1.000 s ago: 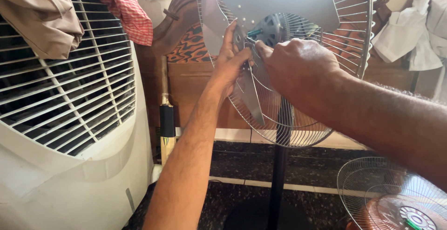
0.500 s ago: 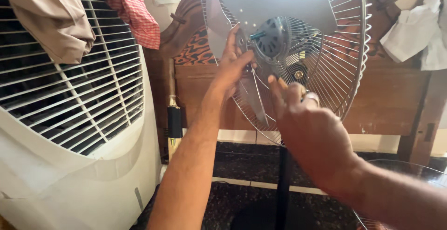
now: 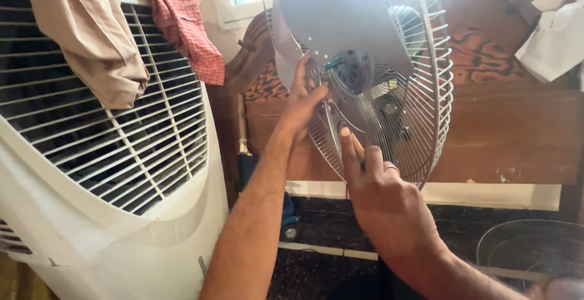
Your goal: The person uses a screwdriver to loosen and remove the central hub nut on a standing fan, then detaches the fan blades from the motor shaft. The person also adjusts the fan head tilt mechanism.
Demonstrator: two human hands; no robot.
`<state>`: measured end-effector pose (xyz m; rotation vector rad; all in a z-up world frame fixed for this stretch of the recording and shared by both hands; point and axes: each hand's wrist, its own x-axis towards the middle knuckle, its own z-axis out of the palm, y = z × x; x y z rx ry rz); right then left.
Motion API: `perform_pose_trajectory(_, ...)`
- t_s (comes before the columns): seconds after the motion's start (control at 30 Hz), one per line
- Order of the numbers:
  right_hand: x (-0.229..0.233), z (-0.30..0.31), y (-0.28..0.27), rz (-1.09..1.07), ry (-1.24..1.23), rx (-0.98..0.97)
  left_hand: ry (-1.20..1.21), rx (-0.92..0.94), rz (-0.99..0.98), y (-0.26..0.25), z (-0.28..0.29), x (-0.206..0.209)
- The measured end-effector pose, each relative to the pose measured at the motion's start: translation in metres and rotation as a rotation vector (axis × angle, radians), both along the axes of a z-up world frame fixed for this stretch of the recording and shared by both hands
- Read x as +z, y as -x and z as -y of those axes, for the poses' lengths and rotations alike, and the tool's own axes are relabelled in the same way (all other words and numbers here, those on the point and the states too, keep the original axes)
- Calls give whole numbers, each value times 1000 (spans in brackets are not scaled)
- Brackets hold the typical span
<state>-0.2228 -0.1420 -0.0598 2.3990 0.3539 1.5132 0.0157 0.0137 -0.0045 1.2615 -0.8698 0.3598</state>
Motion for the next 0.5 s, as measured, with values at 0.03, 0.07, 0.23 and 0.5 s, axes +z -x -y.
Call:
perform_pose_trajectory(0.03, 1, 1, -2, -3, -7, 5, -11, 6, 15, -1, -1, 1)
perform_pose_trajectory(0.07, 1, 2, -4, -10, -12, 9, -20, 12, 26, -3, -1, -1)
perform_pose_trajectory(0.23, 0, 8, -4, -21, 48, -47, -30, 40, 46, -11, -3, -5)
perform_pose_trajectory(0.5, 0, 14, -4, -6, 75, -98, -29, 84, 98, -22, -2, -7)
